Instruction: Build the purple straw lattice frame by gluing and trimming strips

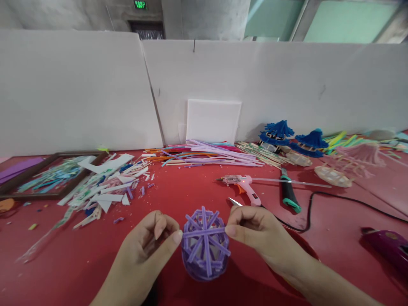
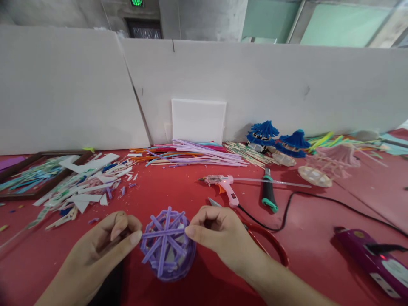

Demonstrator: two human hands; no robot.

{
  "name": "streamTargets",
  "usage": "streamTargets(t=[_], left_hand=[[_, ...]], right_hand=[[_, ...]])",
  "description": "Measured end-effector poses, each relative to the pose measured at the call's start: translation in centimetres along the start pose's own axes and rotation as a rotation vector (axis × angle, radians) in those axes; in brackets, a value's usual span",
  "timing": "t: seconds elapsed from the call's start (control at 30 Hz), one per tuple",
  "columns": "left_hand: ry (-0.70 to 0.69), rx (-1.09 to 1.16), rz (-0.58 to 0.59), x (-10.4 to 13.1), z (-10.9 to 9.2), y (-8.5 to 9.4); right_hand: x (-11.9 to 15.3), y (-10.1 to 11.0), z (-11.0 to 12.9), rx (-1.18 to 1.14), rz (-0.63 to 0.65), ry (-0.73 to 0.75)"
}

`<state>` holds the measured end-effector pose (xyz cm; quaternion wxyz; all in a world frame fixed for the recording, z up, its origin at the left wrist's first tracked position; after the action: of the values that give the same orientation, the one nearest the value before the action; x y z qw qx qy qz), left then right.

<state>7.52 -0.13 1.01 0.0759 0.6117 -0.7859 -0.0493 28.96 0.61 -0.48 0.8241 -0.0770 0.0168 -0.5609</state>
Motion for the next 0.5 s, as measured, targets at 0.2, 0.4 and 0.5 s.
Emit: streamTargets(t=[0.2,0.4,0.5], left_hand=[[0.015,-0.003,0.014,0.08,-0.15,-0.23],[0.010,0.010,0.040,-0.06,0.16,-0.26],[0.005,-0.003,0.056,-0.15,0.16,-0.27]], right_hand=[[-0.07,-0.05,-0.12,-0.012,-0.003,-0.029],[-0.01,-0.09,-0.57,-0.027,0.001,-0.059],[-0.05,-0.06,-0.77,-0.043,0.004,-0.065]])
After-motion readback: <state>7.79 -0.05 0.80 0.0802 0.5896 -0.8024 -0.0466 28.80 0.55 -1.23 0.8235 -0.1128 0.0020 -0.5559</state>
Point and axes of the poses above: each hand's wrist, its own x-axis away from the middle knuckle, its own y-axis out of the back of the hand, z = x × y, the point moved 7 cm from there along -x, towards the middle knuckle, and after that the axes turned 8 degrees about z, right-handed, at the moved point
